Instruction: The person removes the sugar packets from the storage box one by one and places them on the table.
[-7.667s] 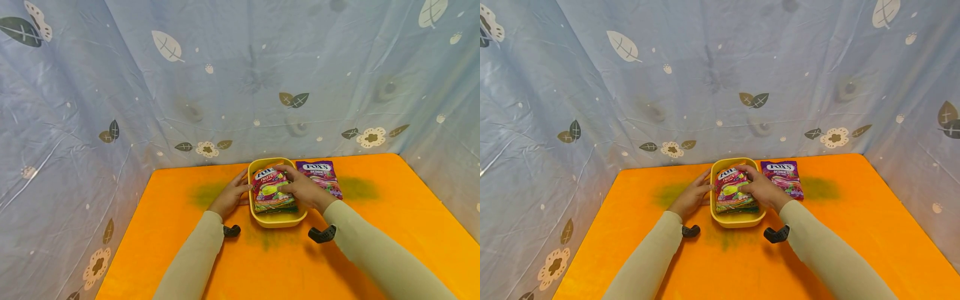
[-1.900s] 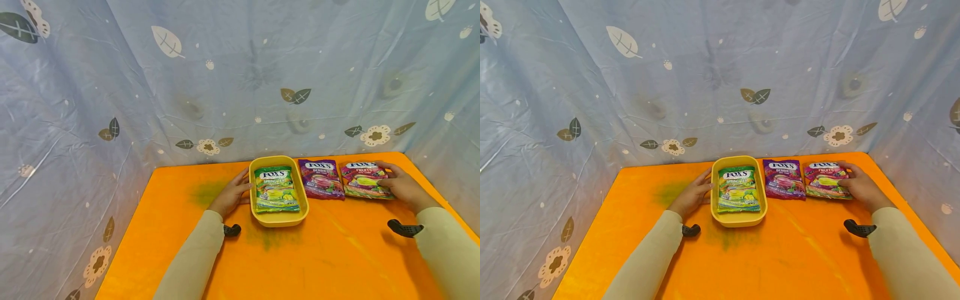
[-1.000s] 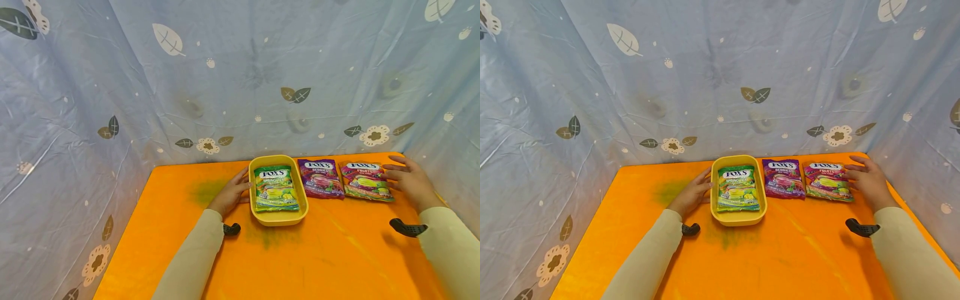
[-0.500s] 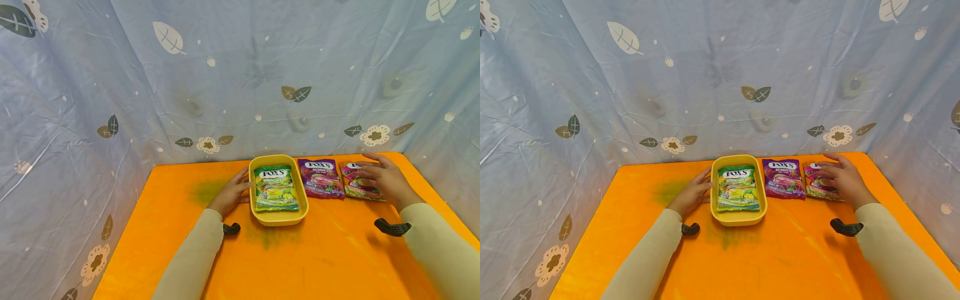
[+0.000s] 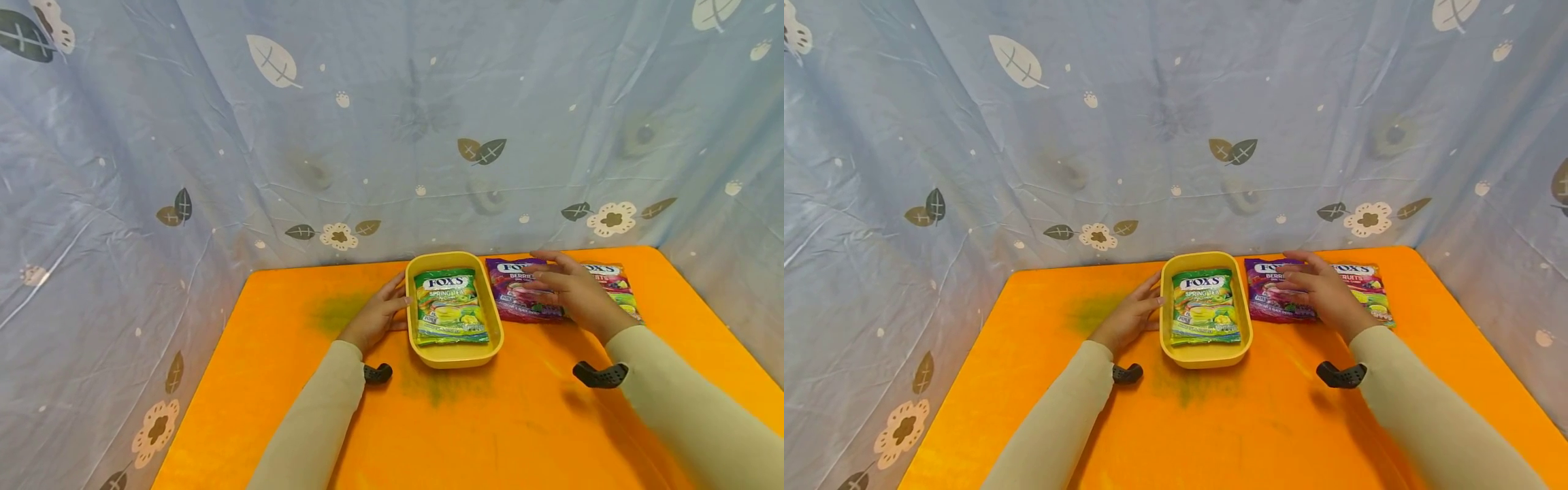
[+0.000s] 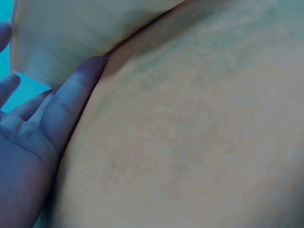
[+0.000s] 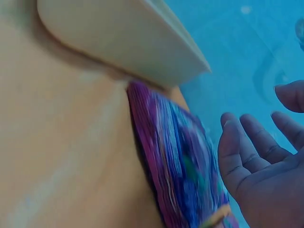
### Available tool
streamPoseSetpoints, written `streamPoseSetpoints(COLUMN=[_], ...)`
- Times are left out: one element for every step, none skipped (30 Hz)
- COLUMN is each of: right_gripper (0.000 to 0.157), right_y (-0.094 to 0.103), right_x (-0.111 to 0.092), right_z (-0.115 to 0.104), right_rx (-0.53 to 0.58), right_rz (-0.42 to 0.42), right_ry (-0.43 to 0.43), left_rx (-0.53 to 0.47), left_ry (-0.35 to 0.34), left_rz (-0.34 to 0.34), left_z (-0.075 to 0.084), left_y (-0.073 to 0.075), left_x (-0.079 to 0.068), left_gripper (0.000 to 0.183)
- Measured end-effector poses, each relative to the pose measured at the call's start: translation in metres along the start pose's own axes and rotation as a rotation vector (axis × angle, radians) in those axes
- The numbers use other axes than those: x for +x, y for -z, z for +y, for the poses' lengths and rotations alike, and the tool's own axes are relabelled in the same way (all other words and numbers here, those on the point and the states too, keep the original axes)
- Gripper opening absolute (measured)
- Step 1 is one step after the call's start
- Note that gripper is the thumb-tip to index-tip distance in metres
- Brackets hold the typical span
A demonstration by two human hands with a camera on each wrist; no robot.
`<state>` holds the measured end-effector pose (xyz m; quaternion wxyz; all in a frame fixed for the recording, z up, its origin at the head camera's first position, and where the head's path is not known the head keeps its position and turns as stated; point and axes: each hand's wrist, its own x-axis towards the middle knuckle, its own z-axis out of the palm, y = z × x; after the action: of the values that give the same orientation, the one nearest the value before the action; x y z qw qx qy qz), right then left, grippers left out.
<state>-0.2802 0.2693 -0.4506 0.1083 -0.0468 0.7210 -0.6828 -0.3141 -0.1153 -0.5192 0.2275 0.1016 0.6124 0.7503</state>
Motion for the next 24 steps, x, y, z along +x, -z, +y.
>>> streamPoseSetpoints(right_gripper=[0.052, 0.051, 0.051, 0.05, 0.052, 0.052, 0.053, 0.054, 0.054, 0.055, 0.056, 0.056, 0.057, 0.058, 0.059, 0.06, 0.061, 0.061, 0.062, 0.062, 0.063, 0.064, 0.064, 0.066], right_y=[-0.004, -0.008, -0.012, -0.016, -0.02, -0.024, -0.029, -0.033, -0.038, -0.043, -0.048, -0.053, -0.058, -0.063, -0.067, -0.071, -0.075, -0.078, -0.081, -0.083, -0.085, -0.088, -0.09, -0.092], right_x=[0.001, 0.001, 0.002, 0.003, 0.003, 0.004, 0.005, 0.005, 0.006, 0.006, 0.007, 0.007, 0.008, 0.008, 0.009, 0.009, 0.009, 0.009, 0.01, 0.01, 0.011, 0.011, 0.012, 0.012], right_z=[-0.001, -0.002, -0.003, -0.004, -0.004, -0.005, -0.006, -0.008, -0.009, -0.011, -0.013, -0.015, -0.017, -0.019, -0.021, -0.022, -0.023, -0.024, -0.025, -0.025, -0.025, -0.025, -0.025, -0.025], right_rx=[0.012, 0.017, 0.02, 0.023, 0.024, 0.028, 0.03, 0.043, 0.063, 0.078, 0.1, 0.126, 0.147, 0.171, 0.183, 0.189, 0.198, 0.199, 0.19, 0.185, 0.175, 0.159, 0.145, 0.125], right_rz=[-0.003, -0.006, -0.013, -0.018, -0.032, -0.044, -0.061, -0.08, -0.103, -0.12, -0.138, -0.153, -0.172, -0.188, -0.202, -0.214, -0.228, -0.239, -0.247, -0.252, -0.254, -0.256, -0.253, -0.247], right_ry=[0.002, 0.004, 0.007, 0.007, 0.012, 0.019, 0.028, 0.035, 0.043, 0.047, 0.051, 0.05, 0.045, 0.037, 0.028, 0.017, 0.005, -0.006, -0.016, -0.025, -0.031, -0.034, -0.041, -0.048], left_rx=[-0.001, 0.0, -0.003, -0.007, -0.013, -0.018, -0.02, -0.023, -0.026, -0.03, -0.033, -0.032, -0.032, -0.031, -0.03, -0.025, -0.023, -0.02, -0.02, -0.02, -0.024, -0.024, -0.027, -0.027], left_ry=[-0.001, -0.002, -0.003, -0.003, -0.005, -0.006, -0.007, -0.008, -0.009, -0.009, -0.011, -0.013, -0.014, -0.014, -0.015, -0.016, -0.017, -0.015, -0.013, -0.013, -0.013, -0.014, -0.012, -0.011], left_rz=[-0.002, -0.004, -0.007, -0.009, -0.012, -0.014, -0.015, -0.015, -0.017, -0.017, -0.019, -0.021, -0.022, -0.023, -0.023, -0.023, -0.023, -0.024, -0.023, -0.023, -0.024, -0.026, -0.026, -0.025], left_z=[0.0, 0.001, 0.001, 0.001, 0.001, 0.001, 0.0, 0.0, 0.0, -0.001, -0.001, -0.001, -0.001, -0.001, -0.001, -0.001, 0.0, 0.0, 0.0, 0.0, 0.0, 0.001, 0.001, 0.001], left_y=[0.0, -0.001, -0.001, -0.001, -0.001, 0.0, 0.0, 0.0, 0.0, 0.0, 0.001, 0.001, 0.001, 0.001, 0.001, 0.001, 0.001, 0.001, 0.001, 0.001, 0.001, 0.0, 0.0, 0.0], left_x=[0.0, -0.001, -0.001, -0.001, -0.001, -0.001, -0.001, 0.0, 0.0, 0.0, 0.0, 0.0, 0.0, 0.0, 0.0, 0.0, -0.001, -0.001, -0.001, -0.001, -0.001, -0.001, -0.001, -0.001], left_gripper=[0.064, 0.064, 0.065, 0.065, 0.065, 0.064, 0.064, 0.064, 0.063, 0.063, 0.063, 0.063, 0.063, 0.063, 0.063, 0.063, 0.062, 0.062, 0.062, 0.062, 0.063, 0.063, 0.063, 0.063])
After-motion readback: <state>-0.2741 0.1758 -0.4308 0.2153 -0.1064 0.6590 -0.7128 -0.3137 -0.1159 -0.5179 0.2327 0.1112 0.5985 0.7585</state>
